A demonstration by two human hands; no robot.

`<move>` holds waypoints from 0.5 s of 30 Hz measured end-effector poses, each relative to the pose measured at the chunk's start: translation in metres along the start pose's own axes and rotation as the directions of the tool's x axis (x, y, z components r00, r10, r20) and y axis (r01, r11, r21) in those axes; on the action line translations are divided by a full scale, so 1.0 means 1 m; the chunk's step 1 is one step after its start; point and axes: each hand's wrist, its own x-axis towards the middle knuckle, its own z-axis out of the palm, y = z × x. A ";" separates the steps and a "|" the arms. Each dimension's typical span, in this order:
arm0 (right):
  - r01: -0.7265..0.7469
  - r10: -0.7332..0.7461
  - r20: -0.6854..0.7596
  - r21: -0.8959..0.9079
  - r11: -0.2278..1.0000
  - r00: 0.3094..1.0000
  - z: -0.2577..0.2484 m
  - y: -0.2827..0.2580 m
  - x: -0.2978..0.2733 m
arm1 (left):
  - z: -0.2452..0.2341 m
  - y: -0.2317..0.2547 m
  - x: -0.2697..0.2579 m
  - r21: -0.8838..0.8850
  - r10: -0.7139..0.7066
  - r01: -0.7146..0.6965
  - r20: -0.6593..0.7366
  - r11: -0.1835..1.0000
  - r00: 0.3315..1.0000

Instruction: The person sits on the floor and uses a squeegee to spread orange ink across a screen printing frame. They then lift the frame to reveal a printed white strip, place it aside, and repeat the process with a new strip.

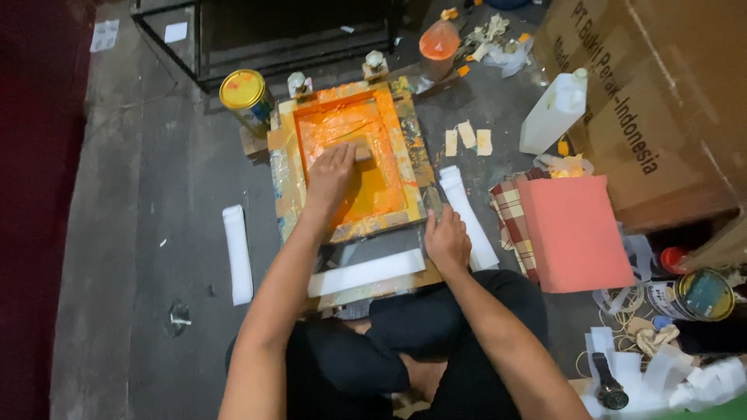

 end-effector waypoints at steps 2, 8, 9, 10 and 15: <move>0.001 -0.001 -0.011 0.006 1.000 1.000 -0.003 -0.002 -0.001 | 0.032 0.000 0.002 0.005 -0.026 0.026 -0.003 1.000 1.000; -0.003 0.004 -0.018 0.035 0.999 1.000 -0.005 0.001 0.002 | 0.059 0.001 0.000 -0.071 -0.028 0.033 0.074 0.997 0.997; 0.005 -0.003 -0.036 0.043 0.999 0.999 -0.003 -0.001 0.001 | 0.058 0.000 -0.004 -0.080 -0.030 0.040 0.120 0.996 0.992; 0.004 -0.002 -0.029 0.045 0.999 1.000 0.000 0.003 0.001 | 0.054 0.002 -0.004 -0.079 -0.029 0.039 0.127 0.996 0.992; -0.003 0.003 -0.043 0.000 1.000 0.999 0.009 0.006 0.005 | 0.045 0.000 -0.010 -0.125 0.007 0.019 0.205 0.992 0.979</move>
